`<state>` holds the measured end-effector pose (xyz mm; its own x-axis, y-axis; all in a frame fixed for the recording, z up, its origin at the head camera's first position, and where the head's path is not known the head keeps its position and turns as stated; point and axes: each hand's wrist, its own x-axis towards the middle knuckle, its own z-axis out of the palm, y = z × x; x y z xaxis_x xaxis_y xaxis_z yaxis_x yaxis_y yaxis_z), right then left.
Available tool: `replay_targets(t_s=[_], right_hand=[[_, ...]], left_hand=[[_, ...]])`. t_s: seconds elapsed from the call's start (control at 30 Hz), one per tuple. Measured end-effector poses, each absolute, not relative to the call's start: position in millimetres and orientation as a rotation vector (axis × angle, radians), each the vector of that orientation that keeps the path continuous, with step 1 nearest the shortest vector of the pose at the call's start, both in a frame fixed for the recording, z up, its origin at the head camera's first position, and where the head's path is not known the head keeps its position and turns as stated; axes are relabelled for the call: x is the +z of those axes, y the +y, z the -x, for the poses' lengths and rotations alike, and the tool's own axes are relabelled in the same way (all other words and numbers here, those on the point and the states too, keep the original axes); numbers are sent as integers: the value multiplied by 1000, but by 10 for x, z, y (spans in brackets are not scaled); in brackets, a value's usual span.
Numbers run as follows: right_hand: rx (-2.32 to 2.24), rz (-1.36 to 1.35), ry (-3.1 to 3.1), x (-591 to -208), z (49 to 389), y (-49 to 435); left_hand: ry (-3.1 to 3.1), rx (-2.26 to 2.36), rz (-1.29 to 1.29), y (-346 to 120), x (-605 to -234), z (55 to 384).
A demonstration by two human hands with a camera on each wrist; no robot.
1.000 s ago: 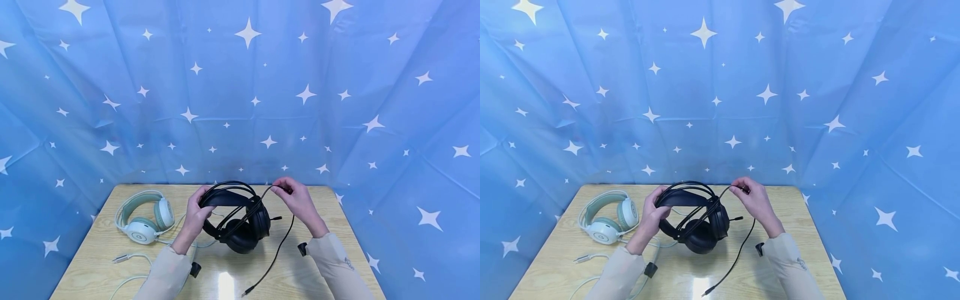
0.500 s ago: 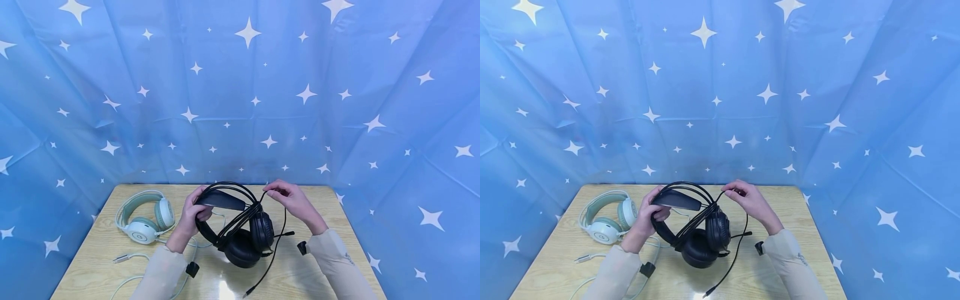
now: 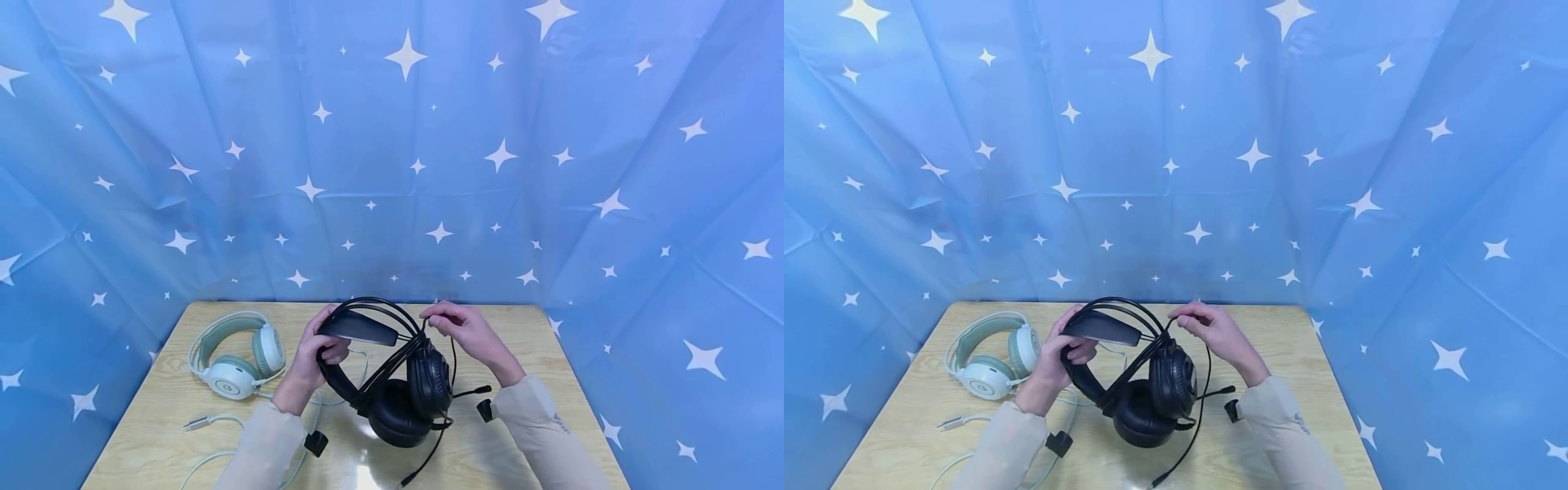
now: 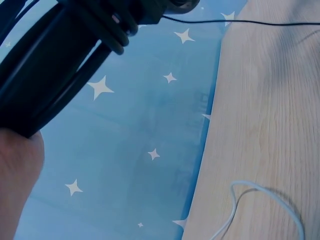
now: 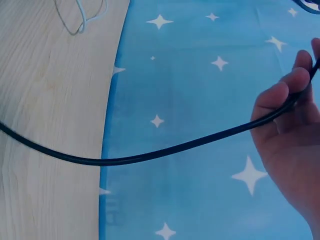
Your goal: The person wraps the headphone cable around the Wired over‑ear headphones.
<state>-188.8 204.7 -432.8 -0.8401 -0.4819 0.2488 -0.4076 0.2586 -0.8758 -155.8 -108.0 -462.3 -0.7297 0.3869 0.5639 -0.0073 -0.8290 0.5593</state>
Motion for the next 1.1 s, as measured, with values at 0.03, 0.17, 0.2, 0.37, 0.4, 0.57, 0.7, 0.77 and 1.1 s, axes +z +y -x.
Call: replay_targets(t_s=[0.03, 0.17, 0.2, 0.37, 0.4, 0.57, 0.7, 0.77, 1.1], right_hand=[[-1661, 853, 2425, -4339, 1889, 2031], [-1679, 821, 2380, -4383, 1904, 1969], [-1698, 819, 2362, -4396, 1909, 1956], [-1818, 796, 2246, -4510, 1929, 1912], [-1845, 796, 2212, -4535, 1928, 1902], [-1992, 769, 2026, -4641, 1895, 1861], [-2034, 787, 1998, -4715, 1909, 1841], [-2021, 813, 2048, -4729, 1919, 1832], [-2203, 1302, 912, -4703, 1989, 1565]], left_hand=[[775, 2611, -1034, -1076, -4626, 1555], [700, 2600, -1068, -1056, -4627, 1552], [671, 2601, -1076, -1051, -4624, 1553], [515, 2625, -1085, -1033, -4615, 1546], [493, 2634, -1075, -1029, -4616, 1543], [444, 2703, -995, -994, -4608, 1523], [401, 2783, -904, -958, -4582, 1509], [394, 2822, -853, -933, -4551, 1495], [278, 2949, -589, -812, -4359, 1472]])
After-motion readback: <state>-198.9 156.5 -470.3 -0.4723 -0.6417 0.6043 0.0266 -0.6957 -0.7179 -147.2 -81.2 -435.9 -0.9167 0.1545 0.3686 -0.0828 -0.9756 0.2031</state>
